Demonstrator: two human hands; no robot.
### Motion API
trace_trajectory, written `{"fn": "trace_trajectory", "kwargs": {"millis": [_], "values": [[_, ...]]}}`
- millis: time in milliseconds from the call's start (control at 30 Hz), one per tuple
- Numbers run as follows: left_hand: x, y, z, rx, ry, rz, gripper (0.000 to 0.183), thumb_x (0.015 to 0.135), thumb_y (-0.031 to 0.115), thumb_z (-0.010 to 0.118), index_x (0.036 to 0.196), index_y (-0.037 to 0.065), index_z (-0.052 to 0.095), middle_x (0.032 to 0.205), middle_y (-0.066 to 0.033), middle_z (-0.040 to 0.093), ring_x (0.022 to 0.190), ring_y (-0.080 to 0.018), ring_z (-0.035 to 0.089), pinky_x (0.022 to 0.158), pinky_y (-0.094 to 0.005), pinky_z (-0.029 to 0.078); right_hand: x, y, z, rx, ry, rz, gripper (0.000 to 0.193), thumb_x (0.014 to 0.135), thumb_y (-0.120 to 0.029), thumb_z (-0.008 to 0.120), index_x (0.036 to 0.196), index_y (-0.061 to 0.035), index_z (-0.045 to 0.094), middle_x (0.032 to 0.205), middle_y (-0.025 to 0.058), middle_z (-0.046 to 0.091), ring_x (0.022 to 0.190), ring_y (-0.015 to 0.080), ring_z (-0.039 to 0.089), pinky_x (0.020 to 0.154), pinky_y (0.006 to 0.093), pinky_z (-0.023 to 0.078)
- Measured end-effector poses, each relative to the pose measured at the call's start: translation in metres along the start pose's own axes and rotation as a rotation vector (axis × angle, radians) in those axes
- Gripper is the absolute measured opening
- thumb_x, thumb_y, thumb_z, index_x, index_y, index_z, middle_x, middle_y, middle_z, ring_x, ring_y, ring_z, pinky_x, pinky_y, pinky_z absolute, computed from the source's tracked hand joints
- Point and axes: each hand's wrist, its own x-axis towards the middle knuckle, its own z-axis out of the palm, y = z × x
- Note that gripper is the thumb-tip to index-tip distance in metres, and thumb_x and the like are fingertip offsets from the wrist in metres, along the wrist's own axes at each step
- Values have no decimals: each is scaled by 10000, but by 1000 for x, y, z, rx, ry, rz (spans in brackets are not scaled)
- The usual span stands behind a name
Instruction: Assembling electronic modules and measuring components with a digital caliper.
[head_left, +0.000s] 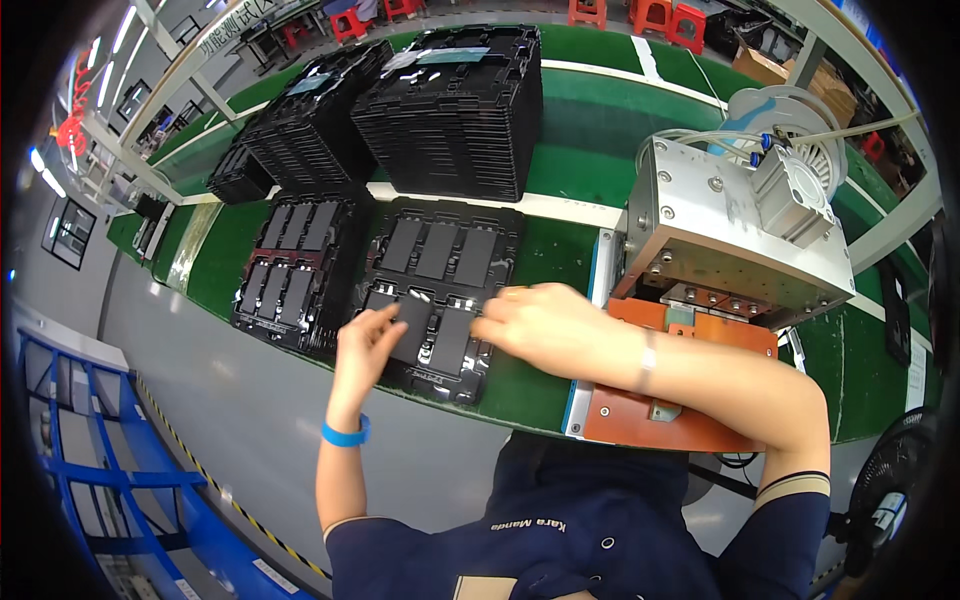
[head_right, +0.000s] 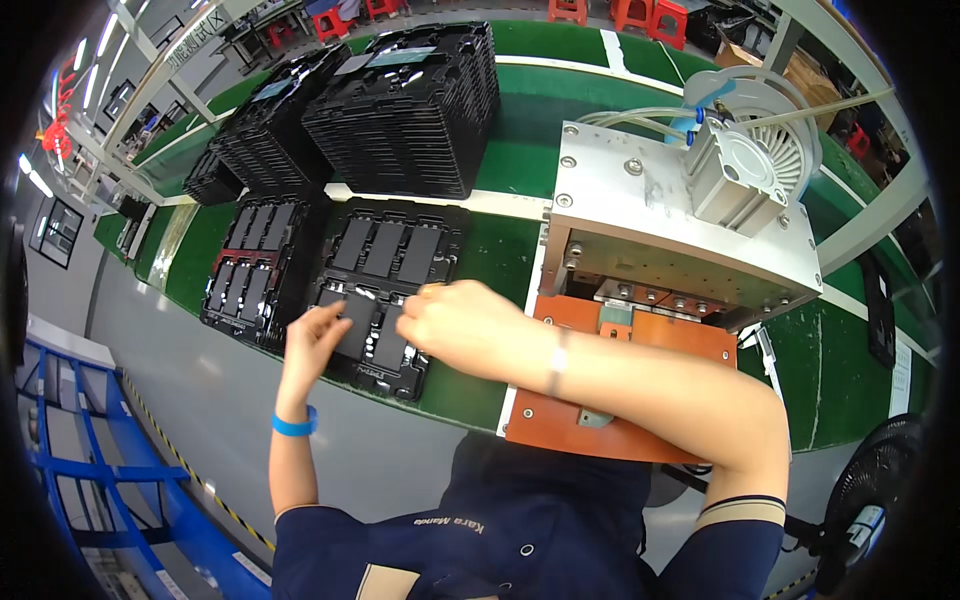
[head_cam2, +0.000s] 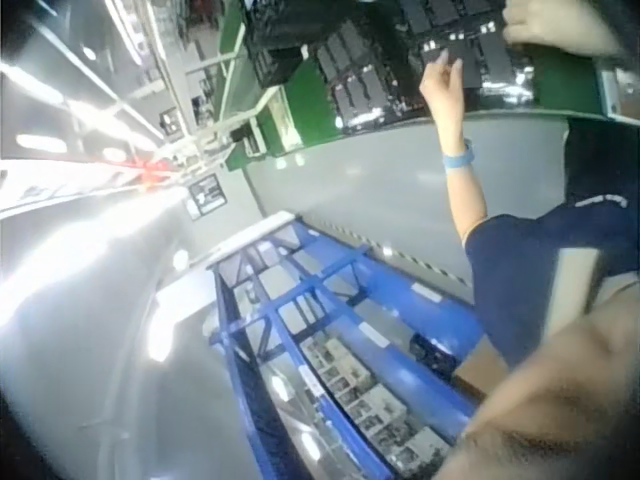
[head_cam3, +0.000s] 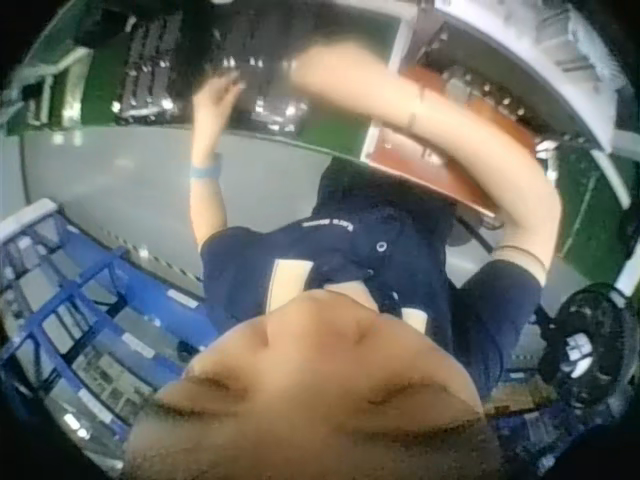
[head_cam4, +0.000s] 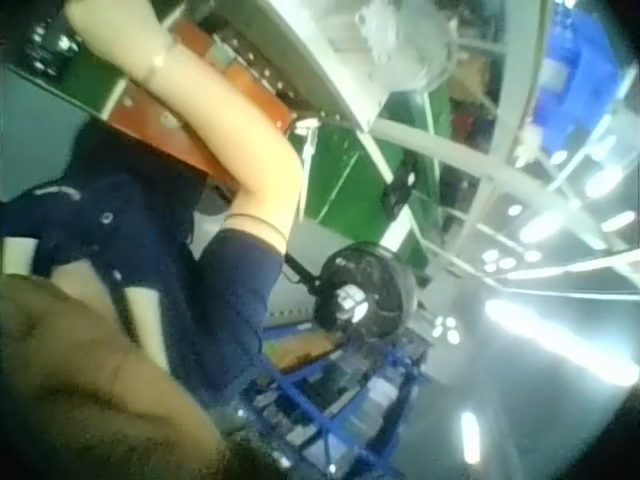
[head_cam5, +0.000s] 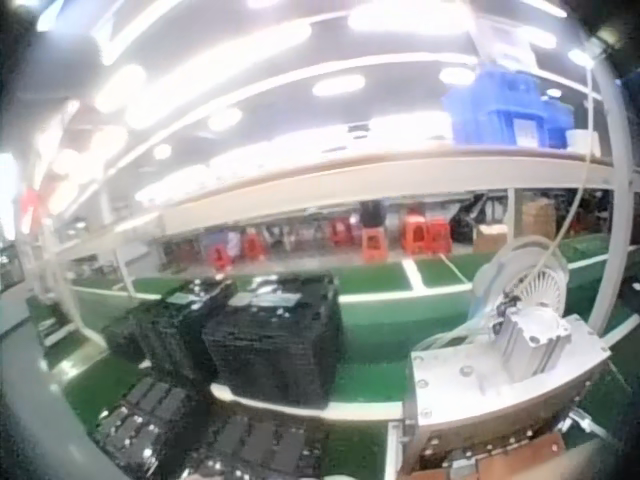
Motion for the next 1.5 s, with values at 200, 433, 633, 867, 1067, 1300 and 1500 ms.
{"fn": "trace_trajectory", "kwargs": {"millis": [200,433,633,867,1067,1300,1500], "values": [[-2,12,-8,490,226,-37,309,764,235,810,926,-8,710,886,-119,579,709,-325,641,626,-415,518,56,5,64,-273,-246,-187,84,845,-166,607,860,-94,648,818,6,663,886,175,629,691,311,523],[10,11,-10,639,53,-166,414,759,342,790,896,-13,627,919,-169,589,774,-373,656,684,-436,539,68,-3,91,-493,-250,-328,122,863,-221,584,854,-105,621,787,68,680,884,229,648,707,360,515],[32,0,-19,580,-39,-111,400,748,324,790,728,-8,566,669,-122,584,608,-308,579,583,-406,476,63,-7,87,-513,-181,-337,164,830,-243,604,792,-92,655,740,92,676,880,262,653,720,356,502],[46,22,-24,-25,-138,-108,365,875,183,718,623,20,511,512,44,430,479,-31,334,432,-254,246,-7,-21,-31,-326,92,-171,127,763,-200,627,701,-109,689,904,-7,566,944,165,512,666,283,407],[96,60,49,-356,-536,-225,360,926,280,675,643,99,546,543,40,518,479,-23,468,431,-191,325,-146,-52,-97,-343,329,247,307,724,-119,759,1029,-90,737,1011,41,576,720,160,609,613,281,505],[127,60,84,-80,-570,-227,361,856,317,759,665,36,637,576,-19,617,486,-68,560,433,-205,417,-207,-65,-80,-292,265,655,252,759,-57,700,1009,-22,701,1034,116,644,795,229,642,700,317,539],[71,176,83,20,0,526,275,741,56,806,671,5,545,604,-88,500,493,-209,466,470,-327,379,-212,-44,-81,2,362,773,232,770,-40,694,1001,-28,689,998,58,641,861,234,613,755,338,523]]}}
